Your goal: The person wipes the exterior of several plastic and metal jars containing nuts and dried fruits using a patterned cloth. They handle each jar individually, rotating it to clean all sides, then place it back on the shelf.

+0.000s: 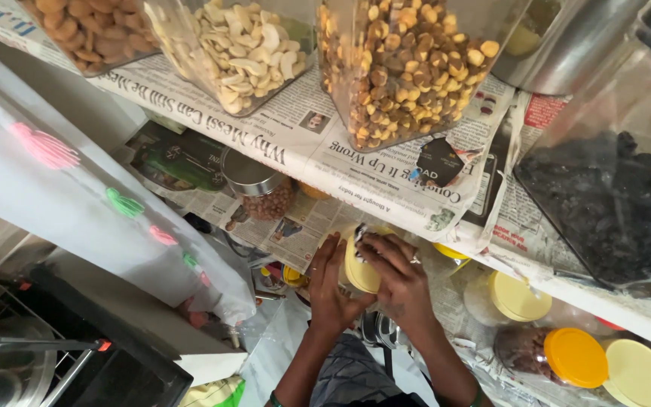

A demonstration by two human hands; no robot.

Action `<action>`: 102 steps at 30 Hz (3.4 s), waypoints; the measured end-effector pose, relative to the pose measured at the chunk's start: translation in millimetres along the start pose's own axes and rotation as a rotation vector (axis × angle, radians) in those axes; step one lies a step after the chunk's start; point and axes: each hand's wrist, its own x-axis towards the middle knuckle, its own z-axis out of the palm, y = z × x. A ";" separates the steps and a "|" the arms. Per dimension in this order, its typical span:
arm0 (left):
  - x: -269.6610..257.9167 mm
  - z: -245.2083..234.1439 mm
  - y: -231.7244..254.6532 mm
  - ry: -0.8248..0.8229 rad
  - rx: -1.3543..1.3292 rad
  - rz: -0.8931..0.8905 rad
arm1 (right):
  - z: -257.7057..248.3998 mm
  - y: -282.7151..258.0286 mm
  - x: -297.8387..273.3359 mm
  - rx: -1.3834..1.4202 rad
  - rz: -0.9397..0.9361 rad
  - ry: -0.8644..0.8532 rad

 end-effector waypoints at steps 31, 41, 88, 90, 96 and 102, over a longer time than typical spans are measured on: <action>16.2 -9.2 -6.9 0.071 -0.596 -0.558 | 29.0 12.3 -54.8 0.002 0.085 0.080; 17.8 2.1 -45.5 0.042 -0.682 -0.689 | 56.1 29.2 -52.1 0.003 -0.020 0.029; -19.3 35.6 -95.0 -0.078 -0.959 -0.642 | 72.4 34.2 -43.1 0.057 0.248 0.178; -14.6 27.6 -93.7 -0.074 -0.704 -0.624 | 74.1 33.2 -43.8 0.040 0.230 0.173; -5.5 19.1 -67.0 -0.075 -0.611 -0.549 | 82.8 24.5 -47.8 -0.037 0.167 0.138; 1.7 13.7 -72.4 -0.066 -0.611 -0.668 | 88.0 23.3 -52.4 -0.015 0.145 0.122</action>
